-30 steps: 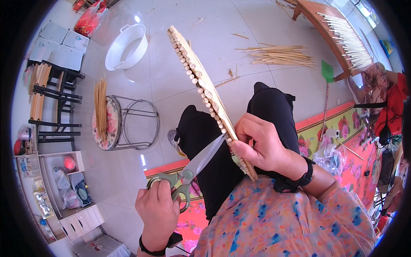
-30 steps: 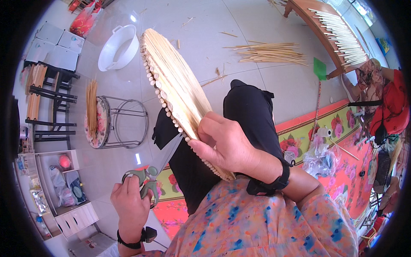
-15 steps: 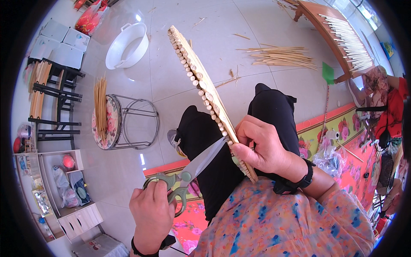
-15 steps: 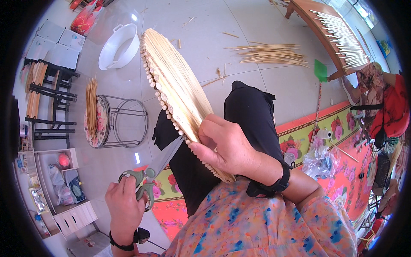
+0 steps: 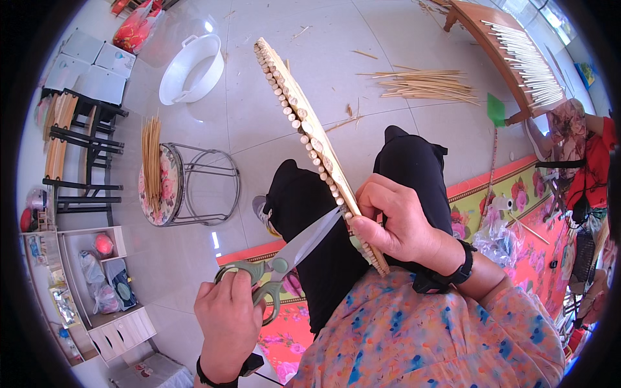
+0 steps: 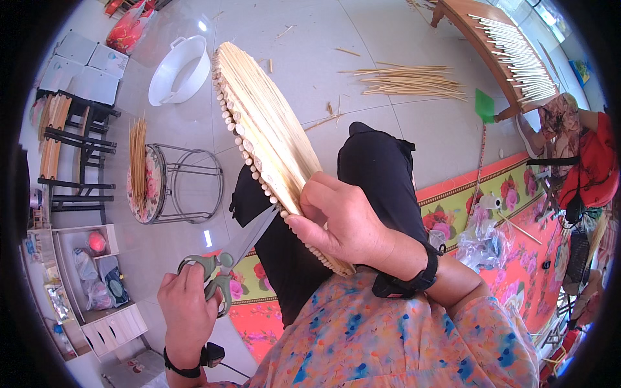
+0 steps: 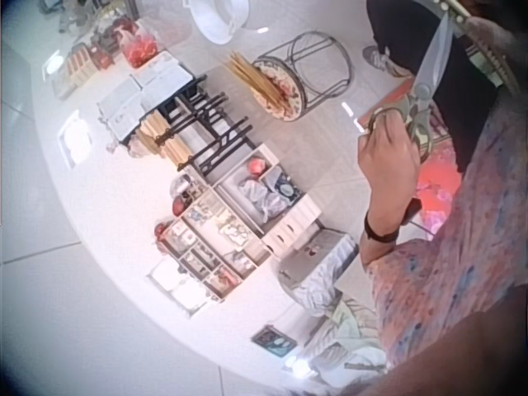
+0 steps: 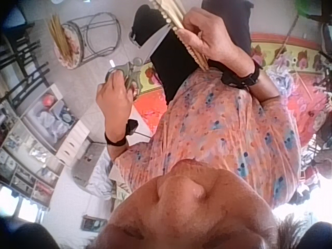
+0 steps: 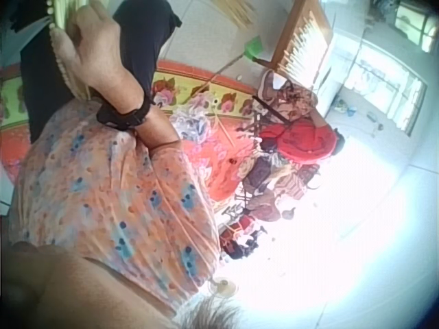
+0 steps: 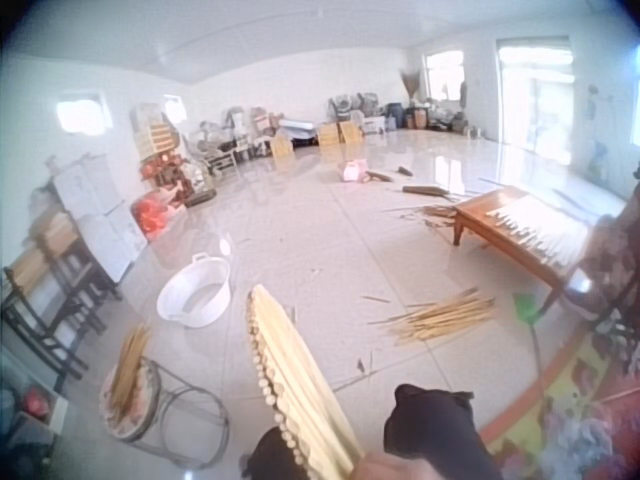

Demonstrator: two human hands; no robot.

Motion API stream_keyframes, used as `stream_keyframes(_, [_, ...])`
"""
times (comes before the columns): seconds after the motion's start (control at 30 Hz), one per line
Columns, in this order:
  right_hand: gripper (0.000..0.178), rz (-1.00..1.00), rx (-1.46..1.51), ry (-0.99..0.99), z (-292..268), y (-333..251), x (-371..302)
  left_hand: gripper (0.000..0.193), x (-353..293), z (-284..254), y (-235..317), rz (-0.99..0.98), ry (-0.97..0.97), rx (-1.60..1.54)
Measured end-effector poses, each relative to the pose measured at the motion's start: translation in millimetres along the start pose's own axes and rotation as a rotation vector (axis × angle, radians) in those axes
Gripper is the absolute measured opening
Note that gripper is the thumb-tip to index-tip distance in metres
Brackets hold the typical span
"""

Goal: The person is weaving a bamboo basket by threading a string through a circular bamboo frame and cutting the ends of bamboo sticks with scissors.

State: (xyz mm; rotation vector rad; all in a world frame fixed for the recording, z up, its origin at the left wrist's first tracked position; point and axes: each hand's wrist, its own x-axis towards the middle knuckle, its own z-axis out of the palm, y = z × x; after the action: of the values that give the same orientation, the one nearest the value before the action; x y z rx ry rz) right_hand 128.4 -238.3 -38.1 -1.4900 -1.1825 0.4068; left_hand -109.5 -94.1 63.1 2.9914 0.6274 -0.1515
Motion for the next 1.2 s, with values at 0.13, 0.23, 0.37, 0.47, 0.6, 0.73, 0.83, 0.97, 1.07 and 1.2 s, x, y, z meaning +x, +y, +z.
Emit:
stream_keyframes(0.13, [0.030,0.003,-0.004,-0.003,-0.1,0.2,0.2,0.049,0.9,5.2,-2.1,0.012,0.000,0.017])
stream_keyframes(0.23, [0.029,0.000,-0.030,-0.010,-0.8,-0.1,0.4,0.048,1.8,11.2,-2.4,0.011,0.015,0.033])
stream_keyframes(0.37, [0.029,0.007,-0.028,-0.015,-0.6,-0.5,-0.5,0.047,-0.9,20.4,-5.7,0.017,0.025,0.029])
stream_keyframes(0.47, [0.028,0.010,-0.016,-0.016,-0.4,-1.4,0.5,0.046,-0.9,21.6,-7.1,0.007,0.014,-0.002])
stream_keyframes(0.6, [0.029,0.008,-0.011,-0.005,-0.8,0.3,-0.3,0.045,-6.2,13.7,-9.3,-0.060,0.093,-0.017])
stream_keyframes(0.73, [0.030,-0.002,-0.017,-0.011,1.1,0.0,0.9,0.051,-9.5,11.9,-7.8,-0.077,0.108,0.004])
stream_keyframes(0.83, [0.030,0.000,-0.020,-0.011,1.4,-0.6,1.0,0.050,-10.0,10.9,-6.5,-0.076,0.076,0.052])
stream_keyframes(0.97, [0.030,-0.005,-0.010,-0.003,2.0,-0.5,1.3,0.049,-8.6,2.1,-5.0,-0.066,0.080,0.122])
stream_keyframes(1.07, [0.029,-0.003,-0.024,-0.006,1.0,-0.6,1.3,0.042,-4.6,-3.4,-4.7,-0.010,0.101,0.212])
stream_keyframes(1.2, [0.029,-0.003,-0.017,0.001,0.6,-0.9,1.5,0.041,-3.6,-8.9,-2.0,-0.009,0.072,0.267])
